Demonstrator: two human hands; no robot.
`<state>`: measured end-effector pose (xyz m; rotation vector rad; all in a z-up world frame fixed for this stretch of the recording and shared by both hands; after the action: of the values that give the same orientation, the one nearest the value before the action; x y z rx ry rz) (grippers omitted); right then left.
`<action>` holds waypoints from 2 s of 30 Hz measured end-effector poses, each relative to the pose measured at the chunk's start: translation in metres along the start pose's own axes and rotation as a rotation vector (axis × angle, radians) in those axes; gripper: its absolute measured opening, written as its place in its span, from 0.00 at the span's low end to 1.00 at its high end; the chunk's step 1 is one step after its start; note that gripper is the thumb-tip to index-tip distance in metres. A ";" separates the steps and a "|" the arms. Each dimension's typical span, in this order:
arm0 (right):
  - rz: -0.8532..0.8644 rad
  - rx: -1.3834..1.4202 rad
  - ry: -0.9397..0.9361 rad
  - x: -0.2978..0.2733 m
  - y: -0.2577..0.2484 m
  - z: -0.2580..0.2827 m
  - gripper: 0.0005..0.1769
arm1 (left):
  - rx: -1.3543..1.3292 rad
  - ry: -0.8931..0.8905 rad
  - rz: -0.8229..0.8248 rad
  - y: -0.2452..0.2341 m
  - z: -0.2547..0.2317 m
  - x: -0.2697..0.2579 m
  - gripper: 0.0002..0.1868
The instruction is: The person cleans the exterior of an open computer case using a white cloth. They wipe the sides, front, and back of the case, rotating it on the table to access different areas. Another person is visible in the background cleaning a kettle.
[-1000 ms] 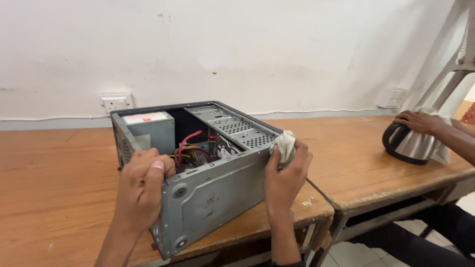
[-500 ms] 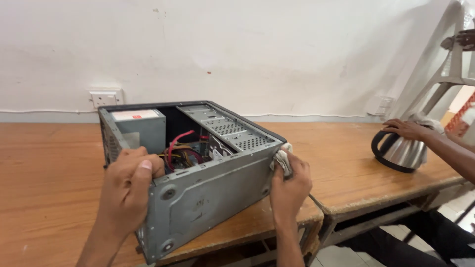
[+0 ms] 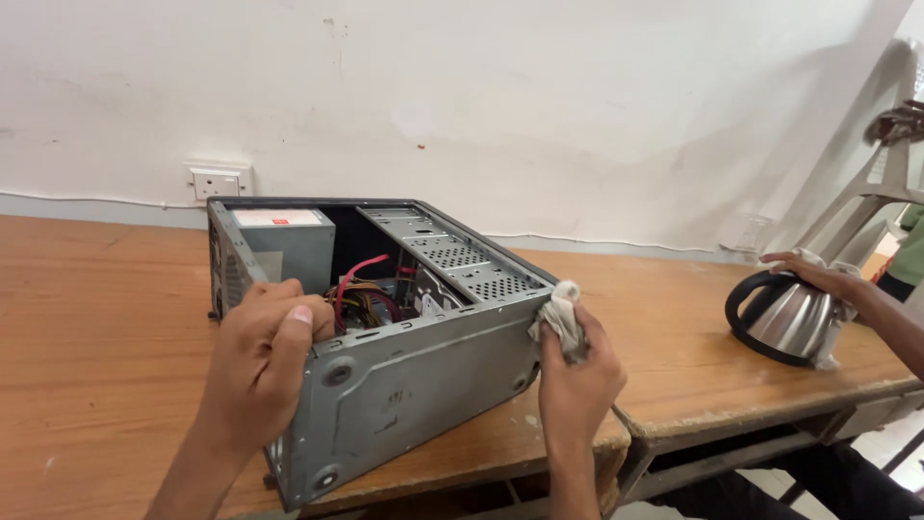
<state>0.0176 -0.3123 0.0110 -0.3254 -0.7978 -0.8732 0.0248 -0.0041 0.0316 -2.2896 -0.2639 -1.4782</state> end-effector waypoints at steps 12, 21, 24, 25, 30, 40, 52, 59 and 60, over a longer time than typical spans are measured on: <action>0.160 -0.065 -0.513 -0.074 0.006 -0.030 0.16 | 0.042 0.036 -0.053 -0.002 -0.002 -0.001 0.19; -0.049 0.271 0.191 -0.051 0.044 0.031 0.21 | -0.014 -0.024 -0.052 0.002 0.003 -0.002 0.18; 0.044 0.291 -0.204 -0.116 0.063 0.088 0.20 | -0.029 0.062 -0.051 -0.003 -0.006 0.001 0.18; 0.035 0.282 -0.187 -0.126 0.061 0.095 0.20 | -0.033 0.059 -0.030 -0.004 -0.007 0.000 0.18; 0.099 0.205 -0.531 -0.122 0.062 0.093 0.19 | -0.019 0.079 0.009 -0.004 -0.008 0.003 0.18; -0.069 0.177 -0.283 -0.119 0.054 0.077 0.16 | -0.043 0.057 0.013 -0.003 -0.009 0.001 0.19; -0.122 0.062 -0.153 -0.059 0.049 0.005 0.21 | 0.046 0.006 0.031 -0.002 -0.006 -0.001 0.19; 0.150 -0.069 -0.962 -0.153 0.078 0.041 0.19 | 0.035 -0.019 0.028 0.001 0.004 0.000 0.18; 0.271 -0.173 -1.232 -0.176 0.086 0.041 0.16 | 0.031 0.003 0.038 0.000 0.004 0.000 0.19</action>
<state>-0.0020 -0.1384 -0.0861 -1.1504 -1.7528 -0.4110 0.0282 -0.0025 0.0301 -2.2552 -0.2402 -1.4487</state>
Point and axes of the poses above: each hand's wrist, its own x-axis towards the middle knuckle, its own y-axis out of the palm, z = x × y, the point moved 4 cm from there along x, towards the middle knuckle, and after that the axes turned 7 degrees about x, right-handed, at the moved point
